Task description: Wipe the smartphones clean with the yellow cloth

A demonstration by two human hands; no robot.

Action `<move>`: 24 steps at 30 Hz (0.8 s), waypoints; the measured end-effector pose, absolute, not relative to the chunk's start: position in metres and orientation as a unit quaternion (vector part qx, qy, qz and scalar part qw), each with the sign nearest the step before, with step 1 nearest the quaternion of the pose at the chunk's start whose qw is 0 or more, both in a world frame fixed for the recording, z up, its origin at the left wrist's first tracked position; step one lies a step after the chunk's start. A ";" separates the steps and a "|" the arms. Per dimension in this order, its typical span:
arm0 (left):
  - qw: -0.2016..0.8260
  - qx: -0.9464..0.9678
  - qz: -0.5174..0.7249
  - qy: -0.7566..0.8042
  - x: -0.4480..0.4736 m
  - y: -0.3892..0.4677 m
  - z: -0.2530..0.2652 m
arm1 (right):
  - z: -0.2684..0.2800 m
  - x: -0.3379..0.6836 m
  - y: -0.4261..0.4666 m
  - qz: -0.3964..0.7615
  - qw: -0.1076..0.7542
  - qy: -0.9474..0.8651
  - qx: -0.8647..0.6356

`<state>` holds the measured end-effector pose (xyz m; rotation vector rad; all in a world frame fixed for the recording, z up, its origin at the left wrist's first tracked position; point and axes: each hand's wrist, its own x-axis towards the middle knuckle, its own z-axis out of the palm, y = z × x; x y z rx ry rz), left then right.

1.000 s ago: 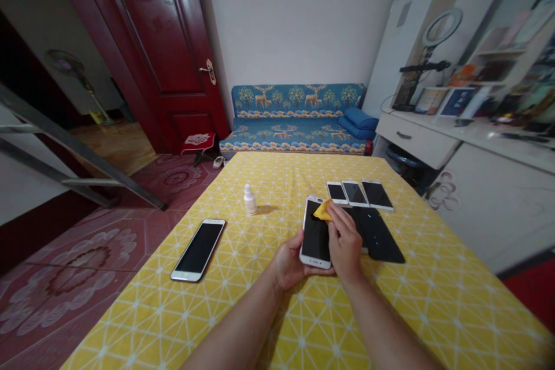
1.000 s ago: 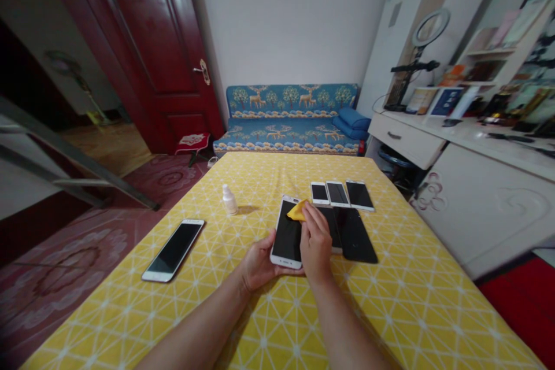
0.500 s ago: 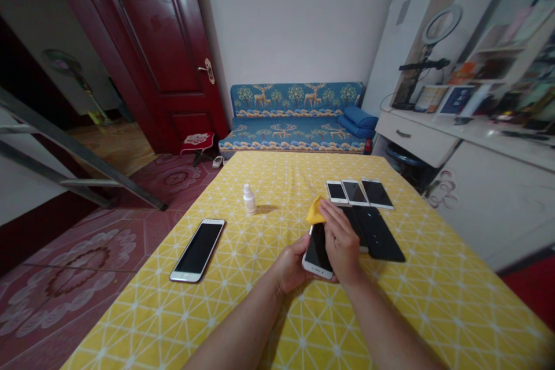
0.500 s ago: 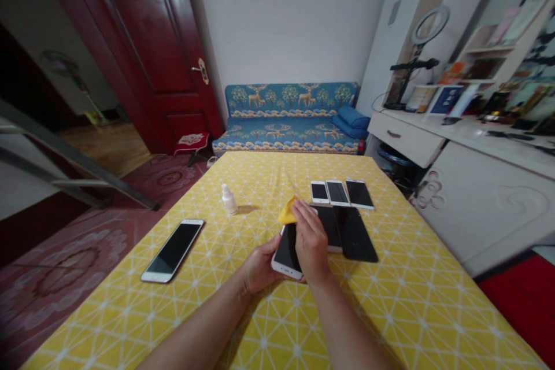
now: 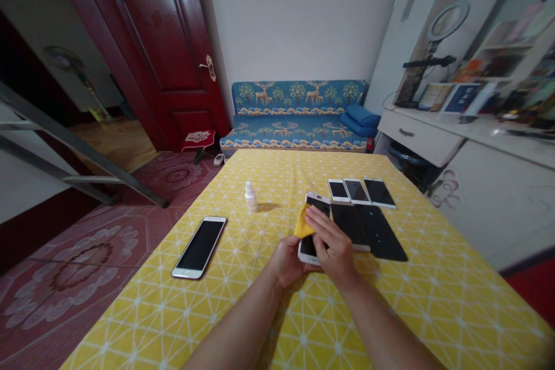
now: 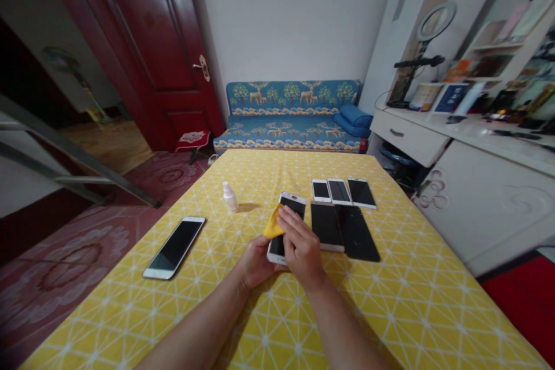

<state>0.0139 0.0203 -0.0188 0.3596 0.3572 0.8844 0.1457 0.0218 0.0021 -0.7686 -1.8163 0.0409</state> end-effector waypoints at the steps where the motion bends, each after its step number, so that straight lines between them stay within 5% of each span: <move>1: 0.870 0.155 0.437 0.166 0.013 0.022 -0.017 | 0.002 0.144 0.020 0.029 0.548 -0.776 -0.312; 24: 0.853 0.043 0.500 0.145 0.002 0.029 -0.001 | -0.002 0.134 0.005 0.008 0.497 -0.814 -0.300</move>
